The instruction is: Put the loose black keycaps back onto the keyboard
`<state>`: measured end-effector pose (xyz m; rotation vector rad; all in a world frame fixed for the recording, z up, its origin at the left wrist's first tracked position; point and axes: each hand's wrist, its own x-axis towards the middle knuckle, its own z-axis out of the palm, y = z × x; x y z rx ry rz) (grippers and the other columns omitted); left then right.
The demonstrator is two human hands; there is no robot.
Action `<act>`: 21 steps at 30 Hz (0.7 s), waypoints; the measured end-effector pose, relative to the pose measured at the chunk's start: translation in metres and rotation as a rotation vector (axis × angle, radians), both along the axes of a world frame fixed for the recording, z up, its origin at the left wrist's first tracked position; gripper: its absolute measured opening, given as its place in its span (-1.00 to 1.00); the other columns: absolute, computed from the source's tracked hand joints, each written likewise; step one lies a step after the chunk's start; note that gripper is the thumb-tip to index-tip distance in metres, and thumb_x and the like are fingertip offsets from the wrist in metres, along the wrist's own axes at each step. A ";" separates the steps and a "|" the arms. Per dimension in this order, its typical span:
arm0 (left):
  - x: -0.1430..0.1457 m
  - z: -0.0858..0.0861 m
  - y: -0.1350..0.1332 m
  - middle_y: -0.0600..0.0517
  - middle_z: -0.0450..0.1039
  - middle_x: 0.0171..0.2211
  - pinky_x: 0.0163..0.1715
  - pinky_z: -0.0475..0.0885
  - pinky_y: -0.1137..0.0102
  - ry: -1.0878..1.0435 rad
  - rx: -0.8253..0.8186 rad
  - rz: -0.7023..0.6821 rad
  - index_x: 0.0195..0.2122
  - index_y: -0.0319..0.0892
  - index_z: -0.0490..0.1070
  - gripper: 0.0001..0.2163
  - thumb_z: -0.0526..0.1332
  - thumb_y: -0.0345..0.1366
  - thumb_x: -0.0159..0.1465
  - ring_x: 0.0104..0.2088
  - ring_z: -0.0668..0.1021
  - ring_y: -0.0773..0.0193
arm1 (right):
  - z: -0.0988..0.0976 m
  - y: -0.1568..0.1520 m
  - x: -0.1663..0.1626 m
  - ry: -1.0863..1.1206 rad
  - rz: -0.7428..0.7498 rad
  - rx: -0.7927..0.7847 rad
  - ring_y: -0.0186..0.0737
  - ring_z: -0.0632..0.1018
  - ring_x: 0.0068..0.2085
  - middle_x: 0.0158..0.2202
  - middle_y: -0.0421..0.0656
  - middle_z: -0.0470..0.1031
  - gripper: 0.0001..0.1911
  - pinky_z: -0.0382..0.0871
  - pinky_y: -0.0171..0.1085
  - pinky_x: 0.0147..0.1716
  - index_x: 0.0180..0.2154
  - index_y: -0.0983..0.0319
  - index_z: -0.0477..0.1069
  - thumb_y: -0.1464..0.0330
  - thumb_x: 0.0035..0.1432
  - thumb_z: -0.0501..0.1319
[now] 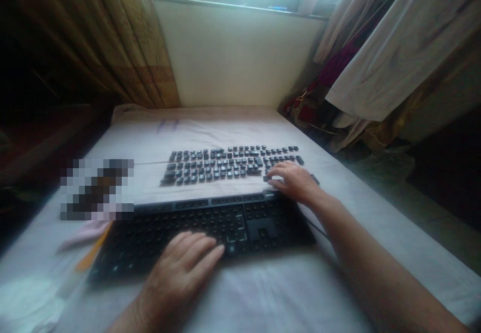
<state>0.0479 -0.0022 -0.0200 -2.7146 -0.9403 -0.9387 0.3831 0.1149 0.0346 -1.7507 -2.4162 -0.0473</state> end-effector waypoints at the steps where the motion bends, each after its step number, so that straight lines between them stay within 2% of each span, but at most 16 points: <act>1: 0.000 0.000 0.000 0.00 0.54 -0.07 0.12 0.30 0.18 -0.002 0.000 -0.001 0.02 -0.07 0.50 -0.68 0.02 -0.44 0.41 -0.01 0.50 0.18 | 0.003 -0.005 -0.001 0.017 0.003 0.014 -0.05 0.55 -0.07 -0.11 -0.08 0.61 -0.88 0.41 -0.10 -0.06 -0.22 0.17 0.60 0.39 0.20 0.28; 5: 0.000 -0.003 -0.001 0.00 0.54 -0.07 0.15 0.29 0.18 -0.006 0.002 0.009 0.04 -0.05 0.50 -0.66 0.01 -0.45 0.40 0.00 0.50 0.19 | 0.009 -0.040 -0.012 0.189 0.115 0.068 -0.08 0.57 -0.11 -0.16 -0.08 0.62 -0.89 0.45 -0.10 -0.10 -0.21 0.18 0.56 0.40 0.20 0.28; 11: 0.000 0.001 -0.001 0.01 0.55 -0.06 0.25 0.19 0.20 0.006 0.023 -0.070 0.03 -0.06 0.49 -0.67 0.00 -0.44 0.42 0.04 0.49 0.22 | -0.003 -0.093 -0.046 0.336 0.311 -0.025 -0.14 0.60 -0.19 -0.21 -0.10 0.62 -0.87 0.48 -0.19 -0.17 -0.20 0.21 0.52 0.46 0.17 0.29; 16: 0.005 0.011 0.003 0.03 0.55 -0.03 0.31 0.08 0.24 0.018 0.039 -0.114 0.00 -0.10 0.53 -0.68 -0.02 -0.41 0.46 0.06 0.47 0.24 | -0.010 -0.108 -0.063 0.366 0.366 -0.044 -0.13 0.57 -0.23 -0.24 -0.11 0.61 -0.89 0.47 -0.19 -0.22 -0.22 0.23 0.51 0.46 0.15 0.31; 21: 0.017 0.015 0.001 0.07 0.56 -0.04 0.32 0.09 0.25 0.046 0.036 -0.153 -0.01 -0.07 0.54 -0.70 0.01 -0.40 0.46 0.06 0.48 0.26 | -0.011 -0.110 -0.068 0.347 0.404 -0.035 -0.15 0.55 -0.28 -0.28 -0.13 0.60 -0.92 0.43 -0.22 -0.27 -0.24 0.23 0.51 0.46 0.18 0.28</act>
